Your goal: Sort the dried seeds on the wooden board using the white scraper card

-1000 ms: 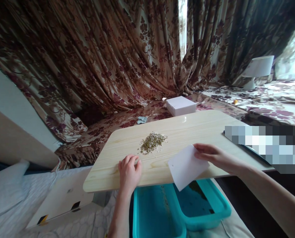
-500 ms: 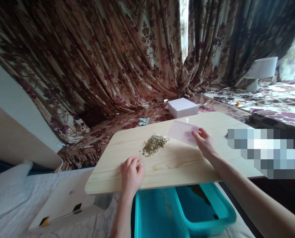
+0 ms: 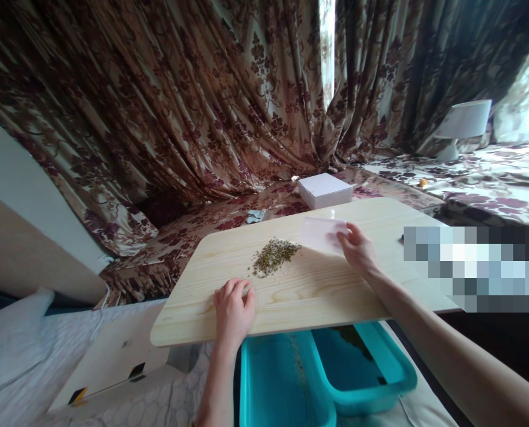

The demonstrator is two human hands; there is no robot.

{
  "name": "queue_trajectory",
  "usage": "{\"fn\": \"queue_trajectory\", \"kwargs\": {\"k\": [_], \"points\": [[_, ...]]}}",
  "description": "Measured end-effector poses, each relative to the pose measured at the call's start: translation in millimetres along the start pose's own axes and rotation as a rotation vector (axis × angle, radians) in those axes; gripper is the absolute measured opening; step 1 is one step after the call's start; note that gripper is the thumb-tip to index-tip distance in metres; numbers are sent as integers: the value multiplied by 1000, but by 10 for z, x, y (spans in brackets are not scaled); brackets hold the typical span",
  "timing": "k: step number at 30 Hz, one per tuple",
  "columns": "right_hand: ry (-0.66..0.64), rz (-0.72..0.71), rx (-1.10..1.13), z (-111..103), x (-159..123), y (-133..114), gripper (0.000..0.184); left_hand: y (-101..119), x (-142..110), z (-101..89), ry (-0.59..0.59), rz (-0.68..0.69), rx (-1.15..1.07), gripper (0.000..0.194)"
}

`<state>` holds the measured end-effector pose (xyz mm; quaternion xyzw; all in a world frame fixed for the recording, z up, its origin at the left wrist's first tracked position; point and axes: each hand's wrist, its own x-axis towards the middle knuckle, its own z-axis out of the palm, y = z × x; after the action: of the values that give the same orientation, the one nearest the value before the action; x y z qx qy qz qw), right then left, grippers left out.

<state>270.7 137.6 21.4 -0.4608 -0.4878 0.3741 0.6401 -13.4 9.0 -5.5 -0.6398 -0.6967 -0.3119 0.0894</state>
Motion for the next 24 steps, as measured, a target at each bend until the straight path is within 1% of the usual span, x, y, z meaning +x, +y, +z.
{"fn": "queue_trajectory", "kwargs": {"k": [4,11,18,24], "points": [[-55,15,-7,-6,16,37,34,-8,-4,11,14,13,-3,21],[-65,-35,-68,-32,27,86,35,-5,-5,8,14,12,-10,22],[-88,-31,-84,-47,-15,30,33,-3,-4,6,15,20,10,21],[-100,-36,-96,-44,-52,-37,26,-18,-3,16,24,31,14,21]]}}
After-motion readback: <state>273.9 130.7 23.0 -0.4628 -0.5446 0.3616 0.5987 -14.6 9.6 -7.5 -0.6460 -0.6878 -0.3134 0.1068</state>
